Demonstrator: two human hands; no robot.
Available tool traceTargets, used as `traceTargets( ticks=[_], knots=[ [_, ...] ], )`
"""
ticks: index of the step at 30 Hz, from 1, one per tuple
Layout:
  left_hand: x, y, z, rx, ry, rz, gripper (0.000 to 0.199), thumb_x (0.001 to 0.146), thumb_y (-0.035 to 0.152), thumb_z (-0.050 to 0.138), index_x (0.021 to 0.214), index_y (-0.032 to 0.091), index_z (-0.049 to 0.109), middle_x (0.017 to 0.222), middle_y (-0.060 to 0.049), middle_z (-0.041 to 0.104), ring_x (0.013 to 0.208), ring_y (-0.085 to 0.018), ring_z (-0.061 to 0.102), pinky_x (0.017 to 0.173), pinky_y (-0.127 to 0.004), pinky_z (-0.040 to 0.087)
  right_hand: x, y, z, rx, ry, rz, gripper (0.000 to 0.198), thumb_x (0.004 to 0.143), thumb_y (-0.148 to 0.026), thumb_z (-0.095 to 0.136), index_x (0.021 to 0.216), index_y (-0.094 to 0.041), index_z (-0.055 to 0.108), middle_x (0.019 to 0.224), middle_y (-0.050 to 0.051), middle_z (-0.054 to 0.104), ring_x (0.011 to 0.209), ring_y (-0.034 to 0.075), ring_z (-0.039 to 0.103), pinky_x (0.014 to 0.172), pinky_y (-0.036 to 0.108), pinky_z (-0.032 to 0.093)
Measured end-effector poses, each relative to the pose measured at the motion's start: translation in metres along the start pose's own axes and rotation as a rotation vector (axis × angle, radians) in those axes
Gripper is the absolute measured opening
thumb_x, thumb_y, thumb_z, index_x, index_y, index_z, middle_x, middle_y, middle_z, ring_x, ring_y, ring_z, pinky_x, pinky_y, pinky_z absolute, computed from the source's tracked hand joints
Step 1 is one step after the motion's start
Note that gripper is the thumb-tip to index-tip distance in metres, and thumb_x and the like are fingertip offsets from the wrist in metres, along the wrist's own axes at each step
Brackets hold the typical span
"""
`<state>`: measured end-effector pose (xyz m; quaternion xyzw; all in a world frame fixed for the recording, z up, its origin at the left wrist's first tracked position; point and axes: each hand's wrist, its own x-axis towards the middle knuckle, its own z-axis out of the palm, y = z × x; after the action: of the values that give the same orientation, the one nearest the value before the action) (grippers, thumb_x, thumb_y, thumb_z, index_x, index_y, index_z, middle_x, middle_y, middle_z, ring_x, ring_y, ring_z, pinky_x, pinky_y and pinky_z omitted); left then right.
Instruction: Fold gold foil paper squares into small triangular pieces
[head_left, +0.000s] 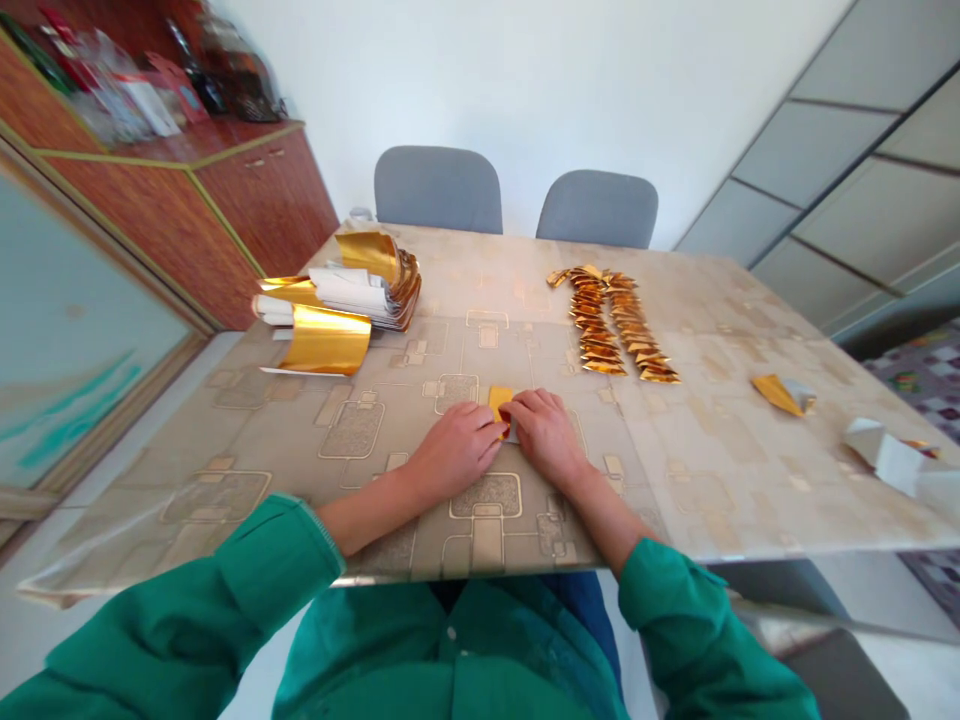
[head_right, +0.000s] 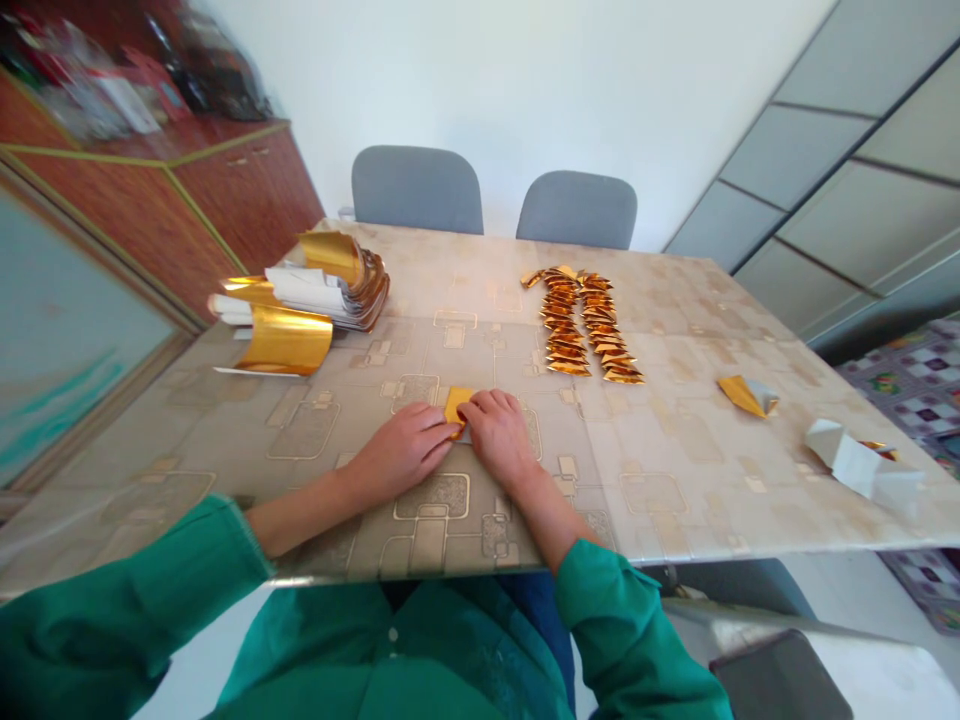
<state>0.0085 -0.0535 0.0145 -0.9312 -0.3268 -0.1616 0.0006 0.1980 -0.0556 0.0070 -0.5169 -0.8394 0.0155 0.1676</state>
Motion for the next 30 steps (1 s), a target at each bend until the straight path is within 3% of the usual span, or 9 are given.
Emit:
traceTargets(
  ticks=[4, 9, 14, 18, 24, 30],
  knots=[
    [-0.001, -0.033, 0.006, -0.053, 0.001, 0.208, 0.024, 0.096, 0.016, 0.055, 0.116, 0.021, 0.068, 0.12, -0.005, 0.069, 0.116, -0.022, 0.057, 0.103, -0.041, 0.043, 0.001, 0.013, 0.0, 0.073, 0.038, -0.059, 0.027, 0.093, -0.008, 0.05, 0.106, -0.022, 0.069, 0.106, 0.006, 0.069, 0.1, 0.021, 0.054, 0.093, 0.034, 0.037],
    [0.005, -0.058, 0.012, -0.066, 0.013, 0.335, 0.028, 0.098, 0.011, 0.05, 0.114, 0.024, 0.07, 0.12, -0.001, 0.071, 0.118, -0.017, 0.059, 0.11, -0.042, 0.037, 0.003, 0.018, -0.003, 0.14, 0.056, -0.097, 0.026, 0.095, -0.011, 0.046, 0.104, -0.02, 0.069, 0.103, 0.006, 0.07, 0.097, 0.02, 0.055, 0.094, 0.035, 0.038],
    [0.012, -0.05, 0.007, -0.099, 0.017, 0.377, 0.021, 0.098, 0.017, 0.054, 0.105, 0.024, 0.073, 0.108, -0.003, 0.073, 0.1, -0.017, 0.064, 0.098, -0.036, 0.046, 0.001, 0.013, -0.006, 0.108, 0.046, -0.085, 0.026, 0.095, -0.012, 0.046, 0.098, -0.021, 0.07, 0.101, 0.006, 0.07, 0.1, 0.02, 0.055, 0.097, 0.037, 0.036],
    [0.014, -0.043, 0.007, -0.079, 0.009, 0.335, 0.022, 0.1, 0.023, 0.052, 0.102, 0.022, 0.073, 0.103, -0.004, 0.072, 0.097, -0.018, 0.063, 0.09, -0.033, 0.049, -0.008, 0.008, -0.007, 0.044, 0.067, -0.029, 0.016, 0.096, -0.028, 0.055, 0.096, -0.022, 0.07, 0.102, 0.006, 0.068, 0.101, 0.022, 0.053, 0.091, 0.038, 0.036],
    [0.016, -0.044, 0.004, -0.091, 0.038, 0.379, 0.023, 0.101, 0.023, 0.05, 0.098, 0.023, 0.073, 0.106, -0.004, 0.072, 0.111, -0.018, 0.061, 0.108, -0.042, 0.042, -0.009, 0.006, -0.007, 0.084, 0.02, -0.066, 0.018, 0.098, -0.028, 0.055, 0.092, -0.023, 0.071, 0.102, 0.005, 0.069, 0.098, 0.02, 0.053, 0.085, 0.034, 0.039],
    [0.021, -0.052, -0.002, -0.2, -0.033, 0.419, 0.022, 0.1, 0.024, 0.052, 0.102, 0.022, 0.074, 0.104, -0.006, 0.072, 0.1, -0.017, 0.065, 0.099, -0.035, 0.05, -0.009, 0.008, -0.006, 0.174, 0.024, -0.08, 0.02, 0.099, -0.026, 0.052, 0.096, -0.023, 0.071, 0.1, 0.005, 0.072, 0.097, 0.02, 0.055, 0.085, 0.033, 0.041]
  ],
)
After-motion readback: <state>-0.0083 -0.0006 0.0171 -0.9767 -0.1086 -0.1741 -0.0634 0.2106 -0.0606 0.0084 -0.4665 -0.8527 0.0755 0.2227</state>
